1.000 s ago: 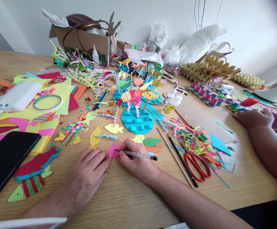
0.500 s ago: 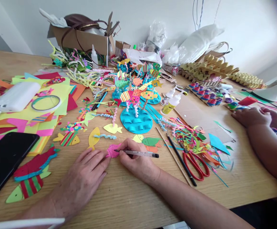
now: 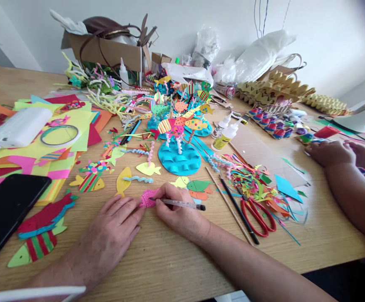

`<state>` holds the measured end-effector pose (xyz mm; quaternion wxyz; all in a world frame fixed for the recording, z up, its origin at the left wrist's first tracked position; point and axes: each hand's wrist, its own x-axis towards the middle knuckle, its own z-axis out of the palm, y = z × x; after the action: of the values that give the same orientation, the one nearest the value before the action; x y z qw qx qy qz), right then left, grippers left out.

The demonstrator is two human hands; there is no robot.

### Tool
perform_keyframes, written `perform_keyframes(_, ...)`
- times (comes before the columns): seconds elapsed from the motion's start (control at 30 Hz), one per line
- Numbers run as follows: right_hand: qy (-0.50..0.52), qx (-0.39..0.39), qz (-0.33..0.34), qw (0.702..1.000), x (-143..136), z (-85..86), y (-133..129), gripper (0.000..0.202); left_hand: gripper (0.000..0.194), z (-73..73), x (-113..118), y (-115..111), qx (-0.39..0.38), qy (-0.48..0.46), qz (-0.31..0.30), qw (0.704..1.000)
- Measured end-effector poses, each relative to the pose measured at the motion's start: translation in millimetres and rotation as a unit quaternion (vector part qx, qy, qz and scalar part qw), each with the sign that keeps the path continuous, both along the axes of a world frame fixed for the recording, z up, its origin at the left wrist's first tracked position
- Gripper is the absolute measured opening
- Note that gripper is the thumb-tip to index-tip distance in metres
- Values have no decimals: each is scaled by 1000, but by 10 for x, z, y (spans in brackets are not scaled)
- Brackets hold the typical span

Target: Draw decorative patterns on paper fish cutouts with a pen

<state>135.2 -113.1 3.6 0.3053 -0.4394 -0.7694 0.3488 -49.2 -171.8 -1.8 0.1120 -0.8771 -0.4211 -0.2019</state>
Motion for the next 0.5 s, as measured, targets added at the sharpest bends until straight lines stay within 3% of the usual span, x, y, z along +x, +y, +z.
perform_keyframes(0.5,-18,12,15,1000,2,12,-8,9,33,-36,-26,-9,1,9,-14,1000)
